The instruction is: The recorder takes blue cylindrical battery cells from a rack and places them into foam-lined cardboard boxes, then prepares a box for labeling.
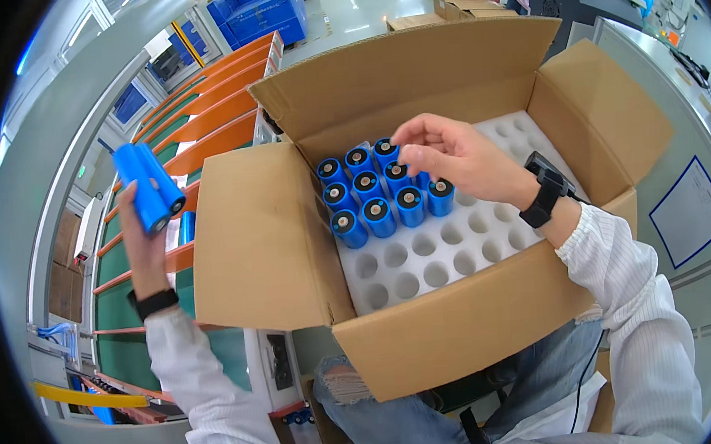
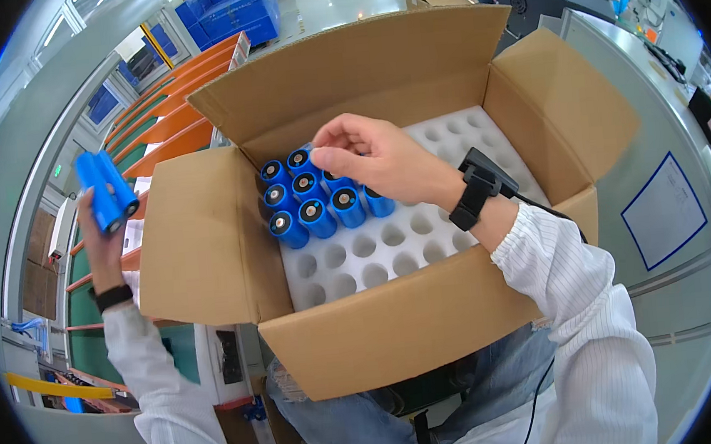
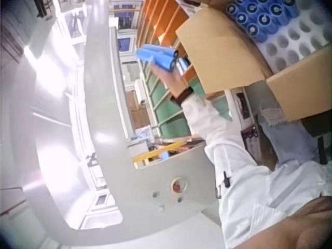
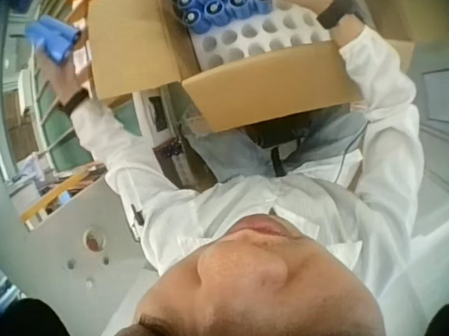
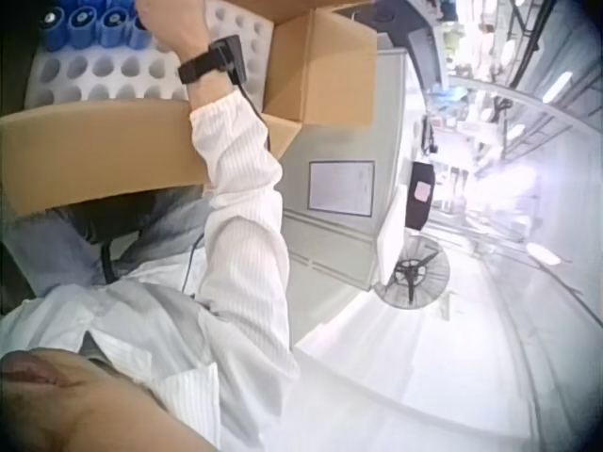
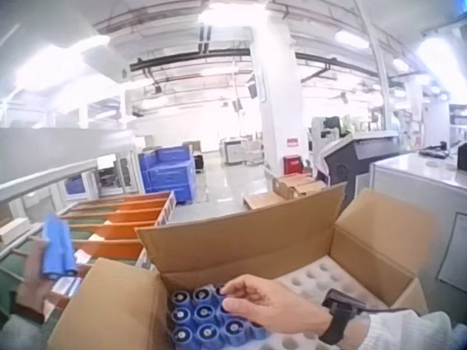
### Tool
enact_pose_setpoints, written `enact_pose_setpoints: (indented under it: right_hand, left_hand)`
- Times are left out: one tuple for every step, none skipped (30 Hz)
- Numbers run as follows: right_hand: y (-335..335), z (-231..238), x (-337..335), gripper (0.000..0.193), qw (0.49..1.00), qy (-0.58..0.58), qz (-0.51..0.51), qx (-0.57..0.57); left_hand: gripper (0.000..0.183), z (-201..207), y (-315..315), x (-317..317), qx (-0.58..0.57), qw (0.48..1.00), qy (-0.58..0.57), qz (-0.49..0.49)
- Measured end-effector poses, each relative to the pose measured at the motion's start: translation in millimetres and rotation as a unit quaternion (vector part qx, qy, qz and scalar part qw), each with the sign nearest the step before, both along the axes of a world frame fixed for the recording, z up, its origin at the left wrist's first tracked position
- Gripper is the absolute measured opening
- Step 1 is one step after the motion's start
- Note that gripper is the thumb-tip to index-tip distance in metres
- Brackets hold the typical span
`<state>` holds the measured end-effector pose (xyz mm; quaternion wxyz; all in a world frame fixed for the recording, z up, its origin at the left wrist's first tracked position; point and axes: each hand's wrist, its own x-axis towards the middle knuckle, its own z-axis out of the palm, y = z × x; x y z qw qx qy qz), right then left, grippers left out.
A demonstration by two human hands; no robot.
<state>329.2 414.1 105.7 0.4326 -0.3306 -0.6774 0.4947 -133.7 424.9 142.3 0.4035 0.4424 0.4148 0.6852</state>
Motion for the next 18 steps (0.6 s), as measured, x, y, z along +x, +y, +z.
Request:
enact_pose_setpoints:
  right_hand:
    - [-3.2,0.6,-4.0,0.037,0.997,0.022,0.071,-0.012]
    - [-6.8,2.9,-6.2,0.045,0.989,0.041,0.142,-0.022]
    - [-9.4,4.3,-7.1,0.058,0.981,0.011,0.191,-0.044]
    - [-11.6,3.5,-9.1,0.058,0.979,0.015,0.197,-0.045]
    - [-17.4,7.4,-7.7,0.065,0.973,-0.004,0.225,-0.043]
    - [-22.5,9.2,-8.4,0.072,0.966,-0.019,0.255,-0.04]
    - [-28.1,11.8,-15.0,0.067,0.957,-0.002,0.285,-0.06]
    - [-32.7,13.6,-21.9,0.067,0.955,0.007,0.293,-0.055]
    - [-36.0,14.8,-25.4,0.061,0.951,0.021,0.294,-0.098]
    - [-37.3,14.9,-23.6,0.057,0.945,0.034,0.293,-0.141]
    - [-31.3,8.3,-16.7,0.053,0.957,0.009,0.276,-0.083]
    - [-31.2,7.6,-12.2,0.053,0.959,0.011,0.271,-0.084]
    - [-31.1,6.9,-9.7,0.051,0.959,0.034,0.259,-0.11]
    - [-30.6,6.0,-9.1,0.049,0.958,0.056,0.247,-0.136]
    - [-26.9,6.7,-10.3,0.049,0.961,0.058,0.22,-0.156]
    - [-24.6,7.3,-7.8,0.049,0.963,0.059,0.215,-0.154]
    - [-22.4,7.5,-5.1,0.049,0.968,0.042,0.196,-0.153]
    - [-20.4,9.0,-7.1,0.049,0.971,0.027,0.185,-0.151]
  left_hand:
    - [0.055,21.4,-29.6,10.5,0.024,1.0,-0.007,-0.016]
    - [0.052,41.6,-58.7,28.8,0.01,0.996,0.022,-0.087]
    - [0.053,56.2,-83.4,64.7,0.01,0.987,0.04,-0.158]
    - [0.054,60.3,-99.0,101.2,0.01,0.972,0.056,-0.23]
    - [0.054,57.3,-103.3,122.5,-0.027,0.956,0.053,-0.287]
    - [0.055,52.9,-107.2,140.7,-0.066,0.937,0.053,-0.34]
    - [0.054,52.2,-117.6,160.8,-0.11,0.936,0.088,-0.322]
    - [0.052,50.5,-125.8,179.7,-0.152,0.932,0.122,-0.306]
    - [0.05,43.6,-121.5,196.5,-0.188,0.909,0.123,-0.35]
    - [0.049,37.0,-114.2,209.0,-0.224,0.883,0.122,-0.395]
    - [0.049,32.7,-112.4,214.0,-0.223,0.882,0.127,-0.395]
    - [0.047,28.3,-111.3,220.4,-0.229,0.887,0.133,-0.377]
    - [0.045,26.6,-111.5,226.2,-0.236,0.892,0.138,-0.359]
    - [0.045,28.1,-114.3,230.2,-0.237,0.89,0.14,-0.364]
    - [0.044,33.1,-116.5,233.4,-0.228,0.905,0.111,-0.34]
    - [0.043,37.2,-117.0,233.7,-0.22,0.92,0.08,-0.315]
    - [0.04,38.3,-112.7,222.8,-0.245,0.904,0.13,-0.325]
    - [0.04,45.1,-112.3,216.1,-0.244,0.905,0.134,-0.32]
